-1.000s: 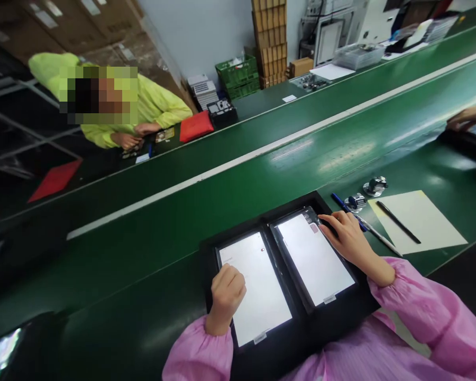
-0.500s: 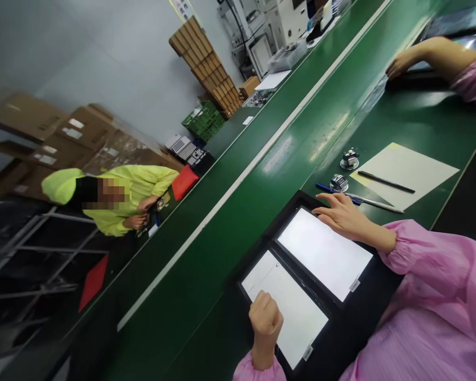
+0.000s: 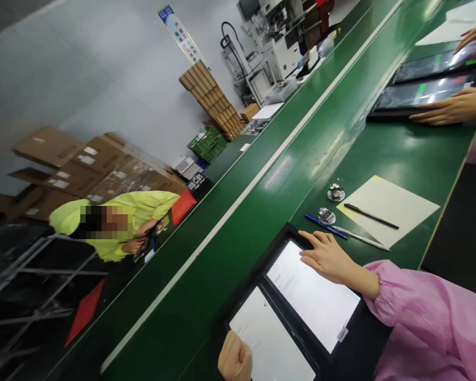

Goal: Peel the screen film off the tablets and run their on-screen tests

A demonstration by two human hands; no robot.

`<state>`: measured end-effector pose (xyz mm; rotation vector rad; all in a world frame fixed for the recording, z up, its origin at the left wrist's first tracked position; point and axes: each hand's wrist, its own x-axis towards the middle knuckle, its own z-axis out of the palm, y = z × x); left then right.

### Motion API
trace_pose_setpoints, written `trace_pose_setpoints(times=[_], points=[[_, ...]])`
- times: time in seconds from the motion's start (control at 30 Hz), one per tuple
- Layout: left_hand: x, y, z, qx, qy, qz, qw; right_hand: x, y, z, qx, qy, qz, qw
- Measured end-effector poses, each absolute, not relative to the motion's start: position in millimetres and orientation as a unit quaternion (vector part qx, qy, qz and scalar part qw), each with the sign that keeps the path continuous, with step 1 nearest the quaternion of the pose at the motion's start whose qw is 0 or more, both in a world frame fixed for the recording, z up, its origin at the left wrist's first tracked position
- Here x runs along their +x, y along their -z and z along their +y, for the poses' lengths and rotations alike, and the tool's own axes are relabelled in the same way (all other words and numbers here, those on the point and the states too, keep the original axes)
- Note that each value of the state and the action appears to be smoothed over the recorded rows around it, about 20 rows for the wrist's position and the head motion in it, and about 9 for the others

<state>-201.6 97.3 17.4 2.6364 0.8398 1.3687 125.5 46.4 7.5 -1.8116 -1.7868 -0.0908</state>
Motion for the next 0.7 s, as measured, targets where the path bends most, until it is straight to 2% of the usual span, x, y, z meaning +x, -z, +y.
trace_pose_setpoints(times=[0.33,0.53,0.7], points=[[-206,-12,100,0.827,-0.450,0.334,-0.052,131,7,50,-0.684,0.106,-0.649,0.317],[-198,-3,107,0.819,-0.434,0.361,-0.102,146,13,67,-0.627,0.127,-0.688,0.344],[-193,-8,46,0.800,-0.372,0.455,-0.116,144,36,27,-0.542,0.103,-0.744,0.377]])
